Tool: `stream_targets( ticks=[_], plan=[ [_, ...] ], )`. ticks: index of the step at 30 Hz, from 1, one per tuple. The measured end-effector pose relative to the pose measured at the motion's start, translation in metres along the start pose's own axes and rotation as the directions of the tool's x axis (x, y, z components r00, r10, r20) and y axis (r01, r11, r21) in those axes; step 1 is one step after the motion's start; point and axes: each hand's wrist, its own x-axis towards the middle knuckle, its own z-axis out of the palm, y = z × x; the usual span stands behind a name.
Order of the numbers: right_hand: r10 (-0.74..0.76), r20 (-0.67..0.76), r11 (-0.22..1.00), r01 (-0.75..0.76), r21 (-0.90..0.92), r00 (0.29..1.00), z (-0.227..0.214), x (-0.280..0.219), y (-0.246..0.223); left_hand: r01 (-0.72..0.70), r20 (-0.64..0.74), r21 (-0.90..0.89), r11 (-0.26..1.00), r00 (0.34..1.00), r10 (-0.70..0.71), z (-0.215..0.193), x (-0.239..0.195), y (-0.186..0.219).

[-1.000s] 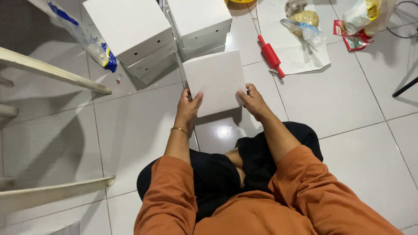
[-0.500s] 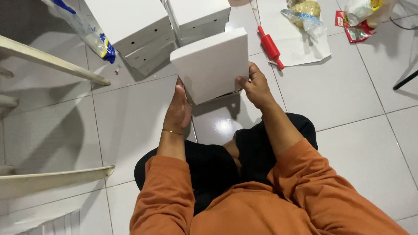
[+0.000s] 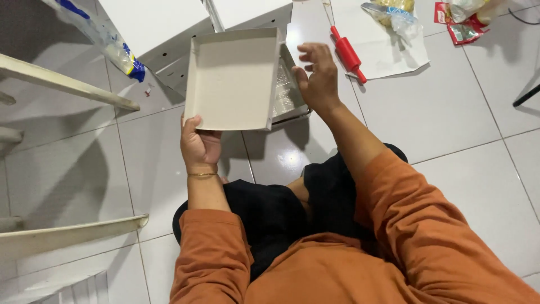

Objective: Assembling cardboard cake boxes and inserts by folding flaps and tucking them into slots.

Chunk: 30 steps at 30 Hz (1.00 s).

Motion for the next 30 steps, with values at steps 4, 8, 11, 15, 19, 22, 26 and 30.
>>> stream_targets(
  ticks=[4, 8, 11, 15, 19, 22, 26, 30],
  plan=[
    [0.097, 0.209, 0.933, -0.016, -0.360, 0.973, 0.059, -0.027, 0.084, 0.011, -0.116, -0.147, 0.989, 0.993, -0.028, -0.047, 0.033, 0.004],
    [0.238, 0.543, 0.875, 0.064, -0.479, 0.805, 0.077, -0.028, 0.052, 0.025, -0.069, -0.264, 0.964, 0.997, -0.045, -0.087, 0.055, -0.013],
    [0.428, 0.679, 0.822, 0.056, -0.567, 0.596, 0.083, -0.019, 0.031, 0.028, -0.080, -0.252, 0.967, 0.996, -0.050, -0.073, 0.045, -0.009],
    [0.566, 0.715, 0.759, 0.080, -0.646, 0.411, 0.086, -0.015, 0.034, 0.060, -0.101, -0.237, 0.970, 0.991, -0.086, -0.027, 0.018, 0.004],
    [0.300, 0.621, 0.845, 0.100, -0.525, 0.724, 0.062, -0.021, 0.006, 0.053, -0.118, -0.266, 0.962, 0.989, -0.087, -0.062, 0.041, -0.005],
    [0.148, 0.658, 0.972, 0.016, -0.236, 0.738, 0.053, -0.040, 0.014, 0.042, -0.110, -0.274, 0.961, 0.991, -0.075, -0.054, 0.046, -0.006],
    [-0.053, 0.641, 0.788, 0.426, -0.444, 0.765, 0.062, -0.095, 0.078, 0.019, -0.081, -0.218, 0.976, 0.996, -0.038, -0.027, 0.023, -0.004],
    [-0.225, 0.430, 0.789, 0.422, -0.447, 0.874, 0.024, -0.080, 0.070, -0.114, -0.076, -0.068, 0.991, 0.991, 0.108, -0.033, 0.019, -0.004]
  ],
)
